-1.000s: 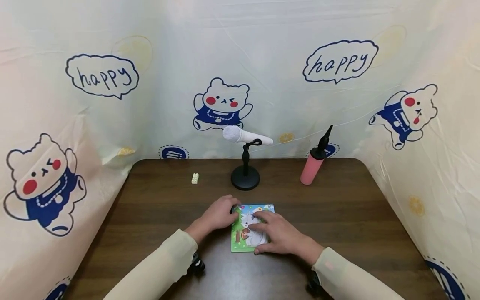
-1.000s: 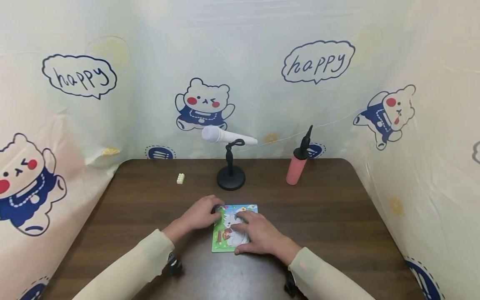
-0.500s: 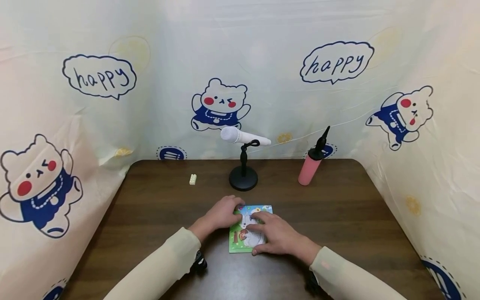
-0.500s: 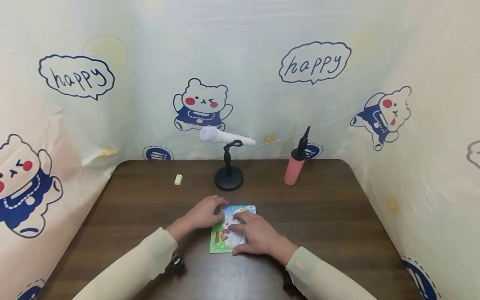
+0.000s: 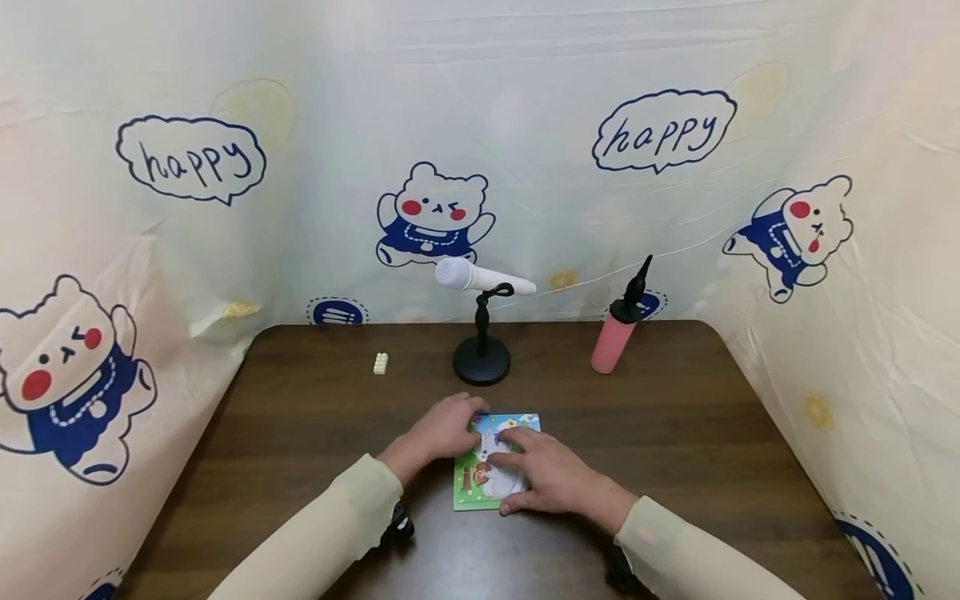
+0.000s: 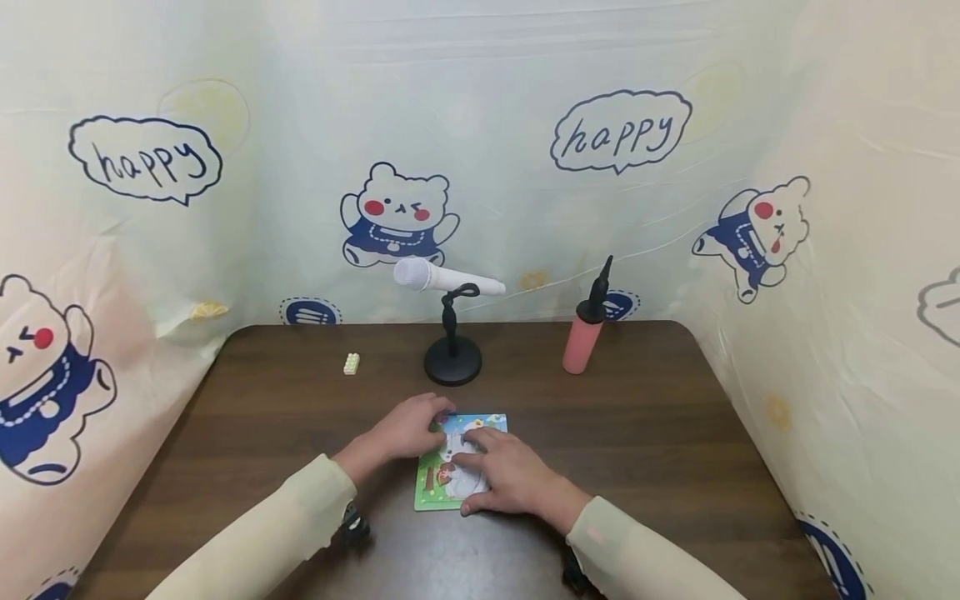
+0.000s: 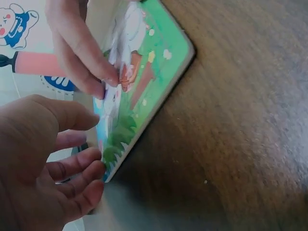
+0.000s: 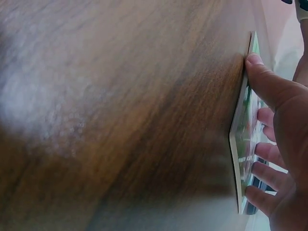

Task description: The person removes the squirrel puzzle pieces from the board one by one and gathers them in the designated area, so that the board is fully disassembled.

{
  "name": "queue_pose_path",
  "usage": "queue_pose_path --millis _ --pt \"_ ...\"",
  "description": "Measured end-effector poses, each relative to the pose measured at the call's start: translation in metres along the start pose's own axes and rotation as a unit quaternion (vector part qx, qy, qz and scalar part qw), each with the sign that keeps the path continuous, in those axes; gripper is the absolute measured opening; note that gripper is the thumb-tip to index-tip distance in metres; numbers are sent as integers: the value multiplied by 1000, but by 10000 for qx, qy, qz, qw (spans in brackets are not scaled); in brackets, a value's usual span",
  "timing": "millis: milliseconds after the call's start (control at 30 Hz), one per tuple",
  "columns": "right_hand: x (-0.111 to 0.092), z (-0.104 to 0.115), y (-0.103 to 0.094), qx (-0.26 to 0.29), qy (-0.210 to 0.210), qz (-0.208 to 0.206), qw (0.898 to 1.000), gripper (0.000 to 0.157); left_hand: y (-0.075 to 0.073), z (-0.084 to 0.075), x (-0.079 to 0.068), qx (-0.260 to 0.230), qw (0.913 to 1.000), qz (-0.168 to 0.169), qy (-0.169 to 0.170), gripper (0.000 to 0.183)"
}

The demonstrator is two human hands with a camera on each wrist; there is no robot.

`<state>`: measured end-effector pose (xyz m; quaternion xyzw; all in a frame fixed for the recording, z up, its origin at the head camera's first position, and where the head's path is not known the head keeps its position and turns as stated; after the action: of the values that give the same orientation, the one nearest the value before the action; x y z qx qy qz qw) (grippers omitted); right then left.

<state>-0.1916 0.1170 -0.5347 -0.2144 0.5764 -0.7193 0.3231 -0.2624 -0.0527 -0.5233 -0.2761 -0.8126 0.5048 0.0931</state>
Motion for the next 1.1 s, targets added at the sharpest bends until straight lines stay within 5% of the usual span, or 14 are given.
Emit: queue_pose_path --millis 400,1100 --pt "-1 0 3 46 89 125 9999 73 4 -1 1 -137 9985 518 -63 62" --pt "1 -1 3 9 85 118 9999 73 1 -7 0 281 9989 364 -91 64"
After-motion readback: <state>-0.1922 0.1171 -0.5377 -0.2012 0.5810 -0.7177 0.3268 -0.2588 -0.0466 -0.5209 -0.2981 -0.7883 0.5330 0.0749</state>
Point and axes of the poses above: each hand's wrist, its own x-axis towards the middle knuckle, its own y-axis out of the palm, z = x × y, the point moved 5 cm from there along x, towards the middle knuckle, and after that the axes turned 2 degrees about y, right-handed, at the moved point
